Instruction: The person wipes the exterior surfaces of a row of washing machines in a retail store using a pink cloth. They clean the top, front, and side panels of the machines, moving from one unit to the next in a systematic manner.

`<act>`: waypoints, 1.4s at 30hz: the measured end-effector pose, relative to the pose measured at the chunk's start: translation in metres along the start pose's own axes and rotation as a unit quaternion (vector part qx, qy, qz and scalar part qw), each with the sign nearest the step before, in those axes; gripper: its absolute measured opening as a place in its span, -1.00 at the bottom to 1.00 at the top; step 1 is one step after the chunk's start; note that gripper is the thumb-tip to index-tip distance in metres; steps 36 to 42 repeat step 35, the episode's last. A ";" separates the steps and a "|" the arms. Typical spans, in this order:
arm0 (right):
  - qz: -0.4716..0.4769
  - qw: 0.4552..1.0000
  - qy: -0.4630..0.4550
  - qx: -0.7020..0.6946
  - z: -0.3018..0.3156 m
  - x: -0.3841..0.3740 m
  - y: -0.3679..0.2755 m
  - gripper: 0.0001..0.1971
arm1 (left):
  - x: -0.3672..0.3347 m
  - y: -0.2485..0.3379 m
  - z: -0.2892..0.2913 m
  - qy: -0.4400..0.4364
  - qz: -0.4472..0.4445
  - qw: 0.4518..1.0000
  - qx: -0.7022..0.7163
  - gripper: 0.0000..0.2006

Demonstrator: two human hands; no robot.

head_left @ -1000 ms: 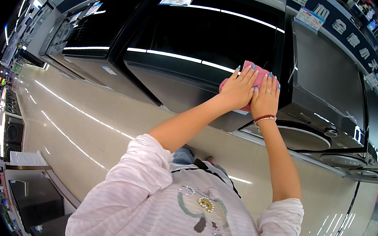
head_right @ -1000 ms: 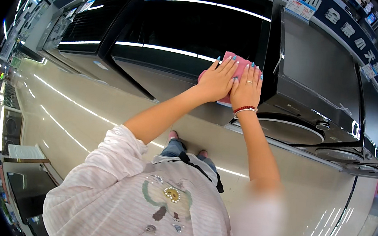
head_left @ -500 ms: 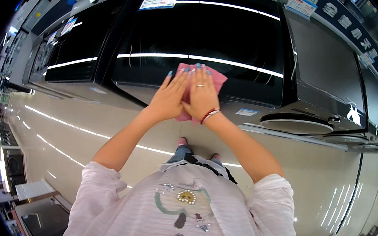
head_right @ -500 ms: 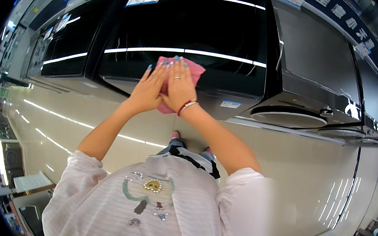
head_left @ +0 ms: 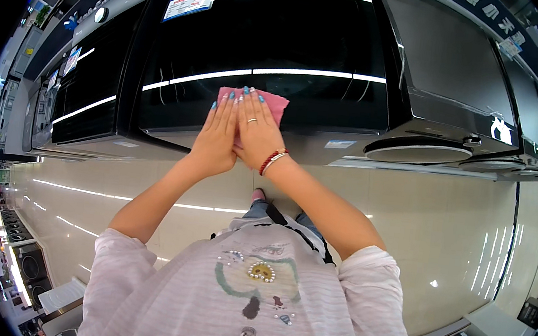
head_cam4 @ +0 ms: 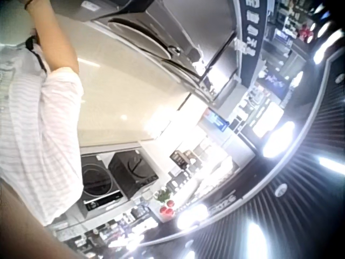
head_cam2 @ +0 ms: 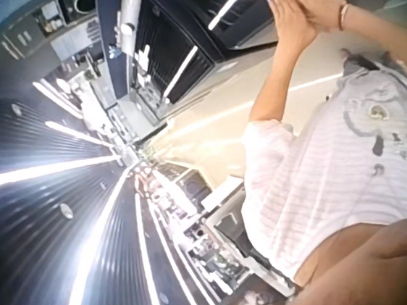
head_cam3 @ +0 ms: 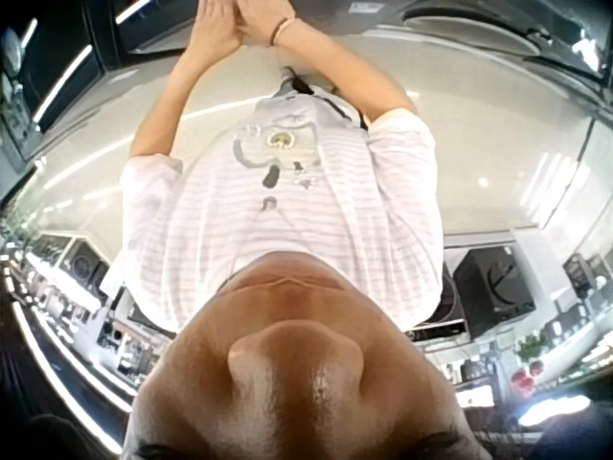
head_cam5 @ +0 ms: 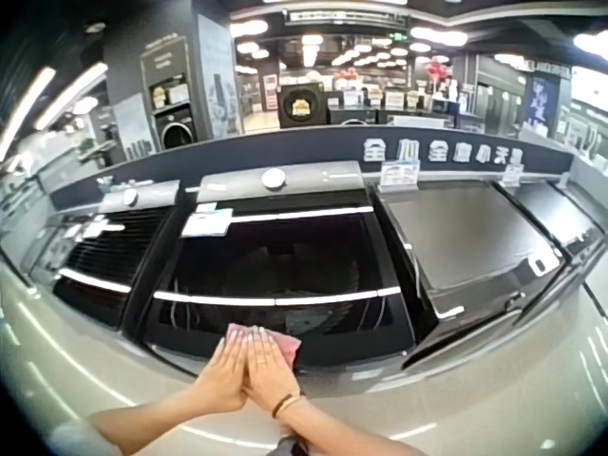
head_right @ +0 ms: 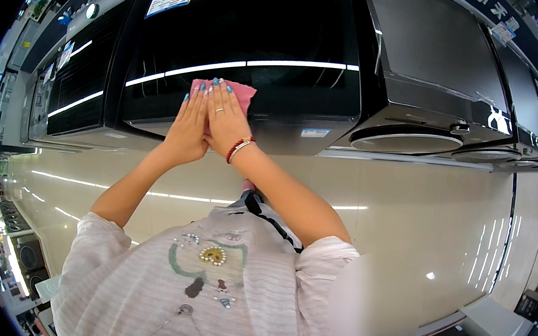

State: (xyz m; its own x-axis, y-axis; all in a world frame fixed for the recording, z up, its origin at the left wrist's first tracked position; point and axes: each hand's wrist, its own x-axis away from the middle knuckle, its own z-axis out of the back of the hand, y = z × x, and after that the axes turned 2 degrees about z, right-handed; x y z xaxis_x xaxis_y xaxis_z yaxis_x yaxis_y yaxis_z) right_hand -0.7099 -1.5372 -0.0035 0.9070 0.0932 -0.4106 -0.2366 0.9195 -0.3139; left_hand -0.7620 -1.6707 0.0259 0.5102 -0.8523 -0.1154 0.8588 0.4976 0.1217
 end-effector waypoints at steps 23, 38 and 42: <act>-0.080 0.979 -0.012 0.186 0.110 0.120 0.143 -0.24 | -0.127 0.165 -0.058 0.079 -0.124 0.988 -0.038 -0.20; 0.035 0.994 -0.061 0.085 0.066 0.076 0.068 -0.17 | -0.035 0.091 -0.028 0.010 -0.044 0.998 -0.041 -0.16; 0.035 0.994 -0.061 0.085 0.066 0.076 0.068 -0.17 | -0.035 0.091 -0.028 0.010 -0.044 0.998 -0.041 -0.16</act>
